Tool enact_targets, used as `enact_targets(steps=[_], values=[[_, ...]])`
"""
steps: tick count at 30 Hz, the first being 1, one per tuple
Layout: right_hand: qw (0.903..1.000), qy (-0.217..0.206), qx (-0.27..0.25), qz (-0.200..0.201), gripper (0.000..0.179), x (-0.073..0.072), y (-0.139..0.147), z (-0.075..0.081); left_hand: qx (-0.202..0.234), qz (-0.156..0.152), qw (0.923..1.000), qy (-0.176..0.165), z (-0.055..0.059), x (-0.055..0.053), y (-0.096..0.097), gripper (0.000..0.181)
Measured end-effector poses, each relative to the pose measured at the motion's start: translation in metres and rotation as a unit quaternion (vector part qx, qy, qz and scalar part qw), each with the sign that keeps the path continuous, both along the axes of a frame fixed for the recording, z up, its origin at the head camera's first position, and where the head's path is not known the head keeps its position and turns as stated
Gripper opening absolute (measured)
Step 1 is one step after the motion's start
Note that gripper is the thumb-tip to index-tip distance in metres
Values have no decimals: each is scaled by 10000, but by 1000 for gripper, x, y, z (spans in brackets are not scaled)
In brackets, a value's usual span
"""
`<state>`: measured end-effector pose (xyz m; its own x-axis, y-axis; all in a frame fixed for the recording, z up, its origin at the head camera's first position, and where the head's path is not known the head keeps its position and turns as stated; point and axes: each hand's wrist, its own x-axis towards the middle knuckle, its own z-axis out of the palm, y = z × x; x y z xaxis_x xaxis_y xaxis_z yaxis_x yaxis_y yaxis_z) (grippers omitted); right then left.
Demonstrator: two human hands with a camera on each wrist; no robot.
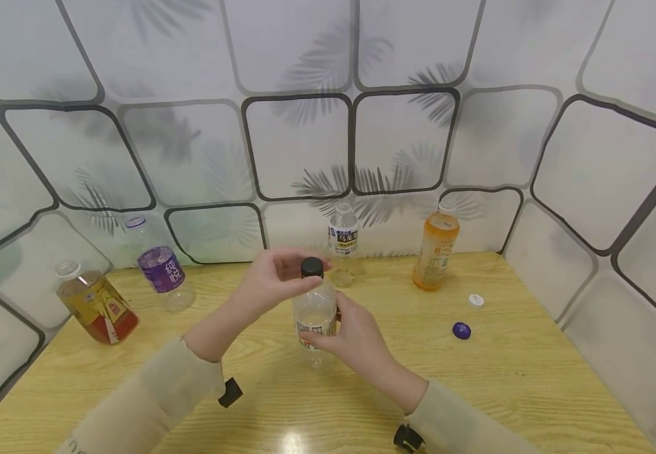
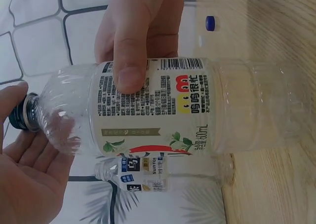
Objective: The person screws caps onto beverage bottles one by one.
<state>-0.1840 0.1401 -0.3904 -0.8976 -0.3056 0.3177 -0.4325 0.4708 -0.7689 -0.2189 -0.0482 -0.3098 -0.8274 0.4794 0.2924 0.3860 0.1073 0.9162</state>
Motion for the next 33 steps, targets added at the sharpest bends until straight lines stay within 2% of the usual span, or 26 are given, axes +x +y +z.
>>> enact_targets(steps=[2, 4, 7, 11, 13, 16, 18, 22, 29, 33], values=[[10000, 12, -6, -5, 70, 0, 0, 0, -70, 119, 9999, 75, -1, 1, 1, 31], [10000, -4, -9, -17, 72, 1, 0, 0, -169, 65, 9997, 150, -1, 1, 0, 40], [10000, -14, 2, -33, 73, 0, 0, 1, -124, -301, 9993, 192, 0, -2, -5, 55], [10000, -44, 16, -43, 72, -1, 0, 2, 168, -764, 9969, 121, 3, -10, -9, 87], [10000, -57, 34, -58, 71, 0, 0, 2, 214, -878, 9959, 98, 5, -12, -10, 80], [10000, -19, 49, -60, 69, -1, 0, 0, 189, -1017, 9946, 110, 8, -14, -9, 47], [10000, 16, 48, -62, 67, -1, 0, -1, 204, -1059, 9941, 95, 8, -14, -8, 37], [10000, 41, 54, -61, 66, -2, 0, -2, 385, -975, 9945, 19, 5, -12, -7, 35], [9999, 14, 84, -87, 66, -1, 0, -1, 916, -389, 9950, 1, -8, -8, 1, 33], [9999, -2, 87, -92, 67, -1, -1, -1, 1108, -87, 9938, 40, -11, -4, 4, 34]])
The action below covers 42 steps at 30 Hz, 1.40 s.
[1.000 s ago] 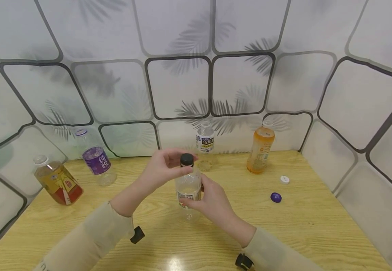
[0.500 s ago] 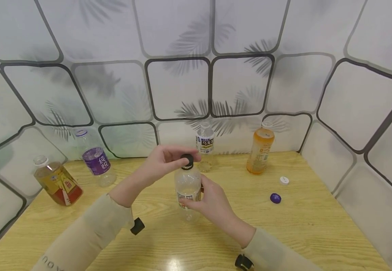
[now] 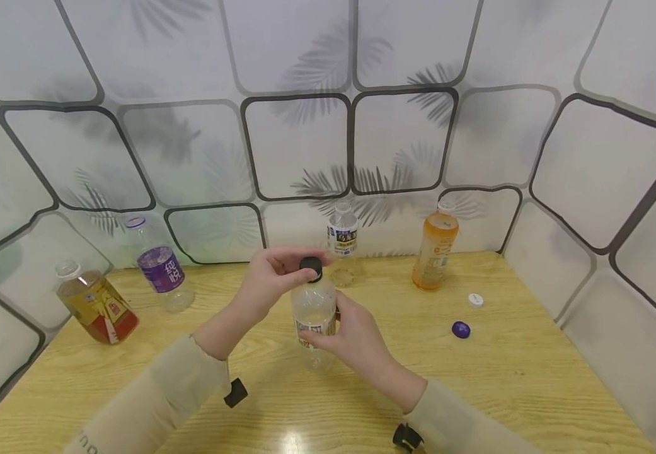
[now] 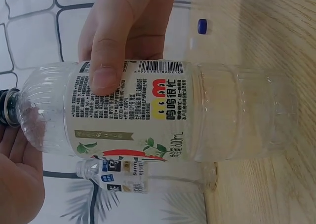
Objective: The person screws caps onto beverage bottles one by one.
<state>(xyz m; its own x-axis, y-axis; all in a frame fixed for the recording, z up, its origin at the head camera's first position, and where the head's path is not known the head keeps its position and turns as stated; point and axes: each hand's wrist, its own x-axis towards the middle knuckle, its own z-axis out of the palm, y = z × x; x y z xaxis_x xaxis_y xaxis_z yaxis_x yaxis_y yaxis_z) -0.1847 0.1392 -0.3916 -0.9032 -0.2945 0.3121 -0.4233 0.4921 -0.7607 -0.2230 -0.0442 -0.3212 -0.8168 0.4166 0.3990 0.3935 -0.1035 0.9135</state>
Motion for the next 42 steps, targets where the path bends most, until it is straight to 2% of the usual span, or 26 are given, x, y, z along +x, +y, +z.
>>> enact_targets(steps=[4, 9, 12, 14, 17, 20, 27, 32, 35, 39, 42], values=[[10000, -33, -8, 1, 68, 0, 0, 1, -105, 261, 9996, 44, 0, 2, 1, 33], [10000, -61, -29, -6, 77, 1, 1, 2, -409, 435, 9980, 194, 0, 3, -1, 48], [10000, -36, -58, 17, 78, 0, 1, 1, -405, 400, 9977, 356, -1, 4, -5, 50], [9999, -39, -83, 43, 76, 0, 1, 1, -300, 350, 9979, 453, -2, 3, -7, 43], [9999, -58, -108, 53, 75, 0, 1, 1, -193, 321, 9984, 434, -2, 3, -8, 33], [9999, -86, -90, 23, 75, 1, 0, 1, -163, 420, 9985, 322, -1, 2, -7, 29], [9999, -67, -125, 57, 73, 0, 1, 0, -127, 520, 9983, 209, 0, 4, -7, 33], [9999, -50, -130, 59, 71, -1, 1, 0, -324, 485, 9975, 407, 4, 3, -11, 39], [9999, -69, -126, 56, 71, -1, 1, 1, -468, 121, 9973, 551, 6, -2, -16, 43], [9998, -75, -140, 78, 72, 0, 0, 2, -522, -941, 9927, 546, 10, -13, -19, 56], [9998, -39, -148, 98, 71, -1, 0, 1, -570, -1522, 9856, 465, 11, -18, -20, 59]])
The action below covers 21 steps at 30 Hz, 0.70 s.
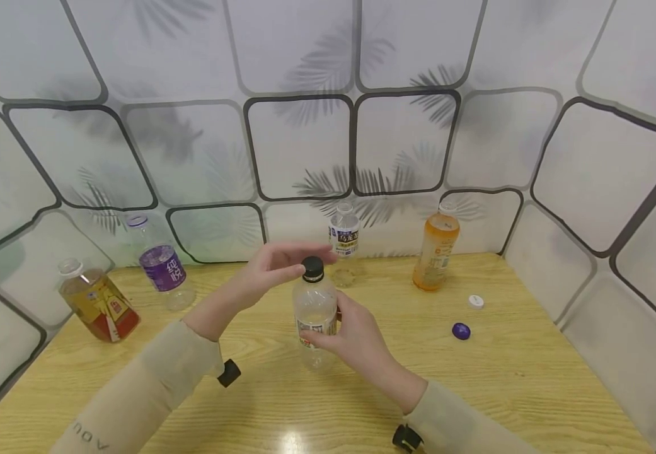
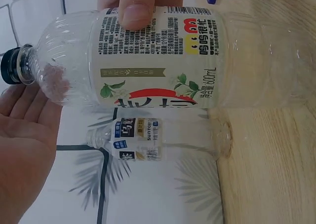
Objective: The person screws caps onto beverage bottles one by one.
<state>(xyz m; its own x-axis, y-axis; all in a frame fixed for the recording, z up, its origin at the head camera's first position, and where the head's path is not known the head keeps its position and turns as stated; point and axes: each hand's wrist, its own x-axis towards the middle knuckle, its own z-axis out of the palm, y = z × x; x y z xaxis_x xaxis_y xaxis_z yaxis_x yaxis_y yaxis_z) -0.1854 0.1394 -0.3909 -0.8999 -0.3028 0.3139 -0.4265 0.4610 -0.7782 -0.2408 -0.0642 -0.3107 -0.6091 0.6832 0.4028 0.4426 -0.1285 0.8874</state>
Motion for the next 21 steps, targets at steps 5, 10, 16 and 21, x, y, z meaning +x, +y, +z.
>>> enact_targets(steps=[5, 10, 16, 21], values=[[10000, 0, 15, -4, 69, 0, 0, -1, -106, -95, 9997, -197, 0, 1, 0, 46], [10000, -28, -4, 2, 69, 0, 0, -1, -171, 630, 9976, -229, 0, 8, 3, 33], [9999, -101, 27, -113, 71, 2, -1, 0, -29, 2340, 9720, -186, -8, 24, 16, 27], [9998, -49, 51, -159, 71, 2, -1, 0, 85, 2952, 9554, 66, -12, 33, 22, 29]])
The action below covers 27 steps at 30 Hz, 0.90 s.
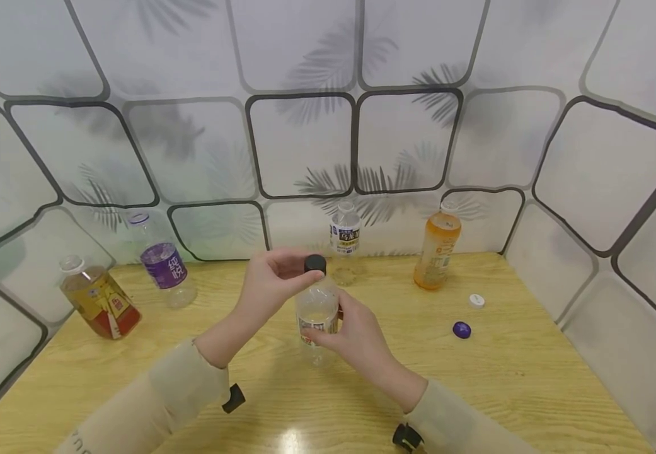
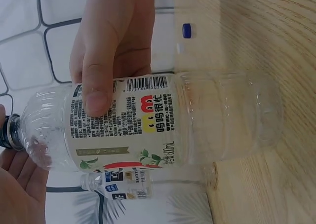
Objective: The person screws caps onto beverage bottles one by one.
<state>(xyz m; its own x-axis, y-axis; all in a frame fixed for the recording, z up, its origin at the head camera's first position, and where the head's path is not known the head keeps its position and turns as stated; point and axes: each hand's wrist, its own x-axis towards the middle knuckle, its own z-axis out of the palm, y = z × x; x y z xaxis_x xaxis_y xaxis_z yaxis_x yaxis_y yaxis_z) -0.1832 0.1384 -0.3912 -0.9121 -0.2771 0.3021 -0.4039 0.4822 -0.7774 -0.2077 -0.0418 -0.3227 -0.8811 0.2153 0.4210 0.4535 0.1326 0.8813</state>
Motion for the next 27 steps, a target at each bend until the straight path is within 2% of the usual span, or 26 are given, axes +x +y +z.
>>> enact_targets(steps=[2, 4, 7, 10, 11, 13, 15, 17, 18, 23, 27], values=[[10000, 35, -18, 31, 71, 0, 0, -1, -59, -2, 10000, 22, 1, 0, -1, 33], [9999, 84, -36, 71, 70, 0, 1, -1, -167, -184, 9997, -15, 1, -1, -4, 39], [9999, 115, -41, 84, 69, -1, 0, -2, -267, -872, 9958, -110, 5, -7, -12, 59], [9999, 78, -42, 60, 70, -1, 0, 0, -312, -1779, 9835, -111, 12, -17, -17, 88], [10000, 51, -50, 46, 71, -1, 0, 0, -350, -2060, 9779, -62, 14, -20, -17, 92], [10000, 20, -62, 39, 71, 0, 0, 1, -519, -2470, 9676, 61, 18, -25, -17, 84], [10000, 4, -70, 48, 70, 0, -1, 1, -729, -2691, 9601, 204, 21, -28, -16, 63], [10000, 0, -61, 45, 68, 0, -1, 0, -815, -2720, 9586, 188, 22, -29, -14, 46], [10000, 3, -43, 44, 67, 0, -1, 0, -804, -2660, 9605, 124, 22, -28, -14, 42], [10000, 6, -21, 23, 64, 0, -1, 0, -276, -2151, 9760, -187, 15, -23, -8, 36], [10000, 37, -17, 30, 65, 0, 0, -1, 165, -1622, 9865, -182, 5, -16, -1, 33]])
